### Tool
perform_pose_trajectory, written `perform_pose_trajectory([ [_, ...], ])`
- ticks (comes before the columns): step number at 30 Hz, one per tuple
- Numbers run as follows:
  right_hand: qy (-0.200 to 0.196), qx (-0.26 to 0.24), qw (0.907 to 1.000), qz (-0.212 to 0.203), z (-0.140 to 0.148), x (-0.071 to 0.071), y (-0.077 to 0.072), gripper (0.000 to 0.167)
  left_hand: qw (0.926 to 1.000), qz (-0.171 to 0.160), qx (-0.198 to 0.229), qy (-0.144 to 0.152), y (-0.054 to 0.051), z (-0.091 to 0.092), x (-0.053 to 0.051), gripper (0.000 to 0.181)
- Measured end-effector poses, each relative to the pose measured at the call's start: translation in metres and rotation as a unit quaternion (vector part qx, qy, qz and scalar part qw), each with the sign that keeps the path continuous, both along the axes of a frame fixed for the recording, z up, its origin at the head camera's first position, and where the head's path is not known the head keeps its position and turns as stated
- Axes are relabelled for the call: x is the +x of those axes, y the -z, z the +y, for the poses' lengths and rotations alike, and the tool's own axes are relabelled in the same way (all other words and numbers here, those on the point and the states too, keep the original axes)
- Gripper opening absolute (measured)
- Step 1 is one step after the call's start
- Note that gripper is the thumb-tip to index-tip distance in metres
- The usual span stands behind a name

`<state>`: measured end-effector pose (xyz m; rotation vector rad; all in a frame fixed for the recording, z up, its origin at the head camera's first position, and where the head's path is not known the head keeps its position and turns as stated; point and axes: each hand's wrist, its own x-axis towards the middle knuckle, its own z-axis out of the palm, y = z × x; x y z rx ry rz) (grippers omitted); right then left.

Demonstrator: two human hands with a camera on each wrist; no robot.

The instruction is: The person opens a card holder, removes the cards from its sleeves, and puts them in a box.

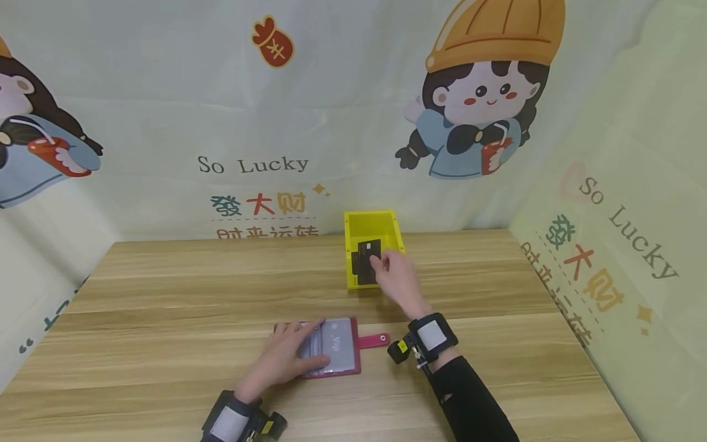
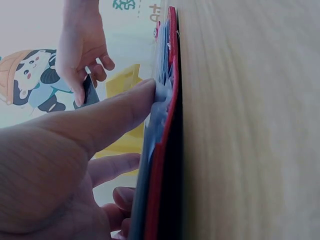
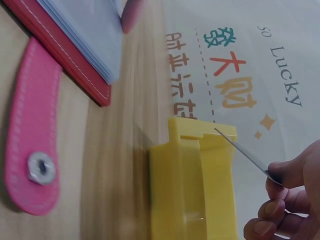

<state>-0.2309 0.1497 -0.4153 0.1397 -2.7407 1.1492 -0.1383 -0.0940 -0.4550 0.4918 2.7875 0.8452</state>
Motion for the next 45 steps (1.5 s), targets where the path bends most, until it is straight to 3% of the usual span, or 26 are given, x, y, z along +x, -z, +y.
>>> perform_pose_trajectory([
  [12,-0.008,0.051,0.9984,-0.023,-0.003,-0.028,-0.016,0.037,1.0000,-0.007,0.001,-0.003,0.002,-0.001,0.000,0.074],
  [21,-0.009,0.097,0.9931,-0.065,-0.006,-0.046,-0.023,0.040,1.0000,-0.005,-0.002,-0.002,0.003,-0.001,-0.001,0.074],
  [34,-0.030,0.186,0.9711,-0.146,-0.018,-0.068,-0.029,0.044,0.9999,-0.011,-0.002,0.001,0.002,-0.001,-0.002,0.075],
  [45,-0.027,0.210,0.9592,-0.187,-0.026,-0.083,-0.020,0.025,1.0000,-0.010,0.003,-0.001,0.001,-0.001,-0.001,0.074],
])
